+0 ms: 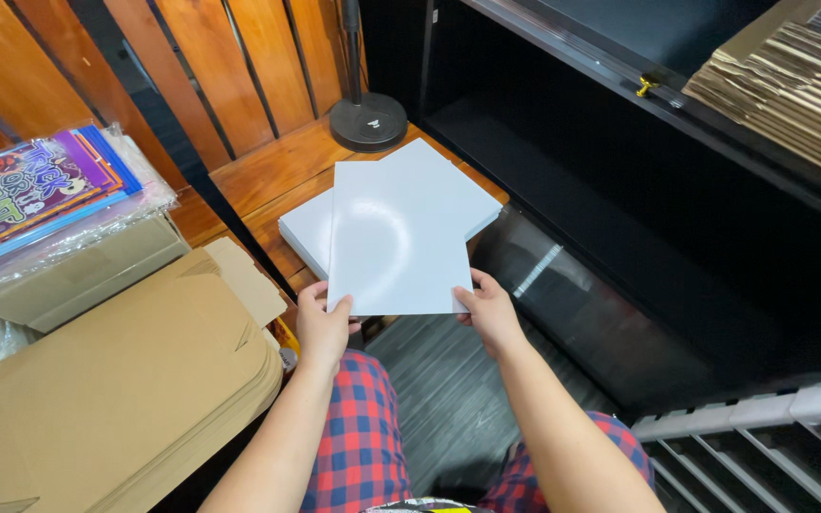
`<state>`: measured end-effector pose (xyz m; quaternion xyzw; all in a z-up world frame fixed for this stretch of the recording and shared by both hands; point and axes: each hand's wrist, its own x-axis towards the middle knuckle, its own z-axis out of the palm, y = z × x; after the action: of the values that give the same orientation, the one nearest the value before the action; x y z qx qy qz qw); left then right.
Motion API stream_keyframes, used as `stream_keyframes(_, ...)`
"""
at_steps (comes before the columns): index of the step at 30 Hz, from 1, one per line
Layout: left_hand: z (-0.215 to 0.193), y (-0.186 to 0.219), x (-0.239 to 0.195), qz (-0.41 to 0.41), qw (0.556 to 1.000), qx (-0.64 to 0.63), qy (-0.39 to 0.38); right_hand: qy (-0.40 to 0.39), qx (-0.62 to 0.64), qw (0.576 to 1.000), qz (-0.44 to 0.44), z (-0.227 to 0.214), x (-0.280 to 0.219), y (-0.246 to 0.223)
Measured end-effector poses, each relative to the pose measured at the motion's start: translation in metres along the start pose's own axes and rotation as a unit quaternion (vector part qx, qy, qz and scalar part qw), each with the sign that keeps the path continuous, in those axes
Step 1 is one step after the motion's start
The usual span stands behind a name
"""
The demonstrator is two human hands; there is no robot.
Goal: The person repeatedly picks up a single white sheet of paper from a stack on a wooden chair and places it on top of a stack of brown cardboard sheets on a black shelf. This action is repeated continuously throughout the video.
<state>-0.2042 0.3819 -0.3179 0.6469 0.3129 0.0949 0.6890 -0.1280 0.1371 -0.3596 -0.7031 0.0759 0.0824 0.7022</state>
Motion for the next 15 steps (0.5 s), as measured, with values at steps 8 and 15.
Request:
stream_keyframes(8, -0.002, 0.005, -0.002, 0.014, 0.999, 0.031, -0.011, 0.003, 0.006, 1.0, -0.003, -0.007, -0.002, 0.011)
stream_keyframes(15, -0.004, 0.01, -0.004, 0.005, 1.0, 0.006, -0.028, 0.008, 0.049, 0.999, -0.01, -0.007, -0.002, 0.017)
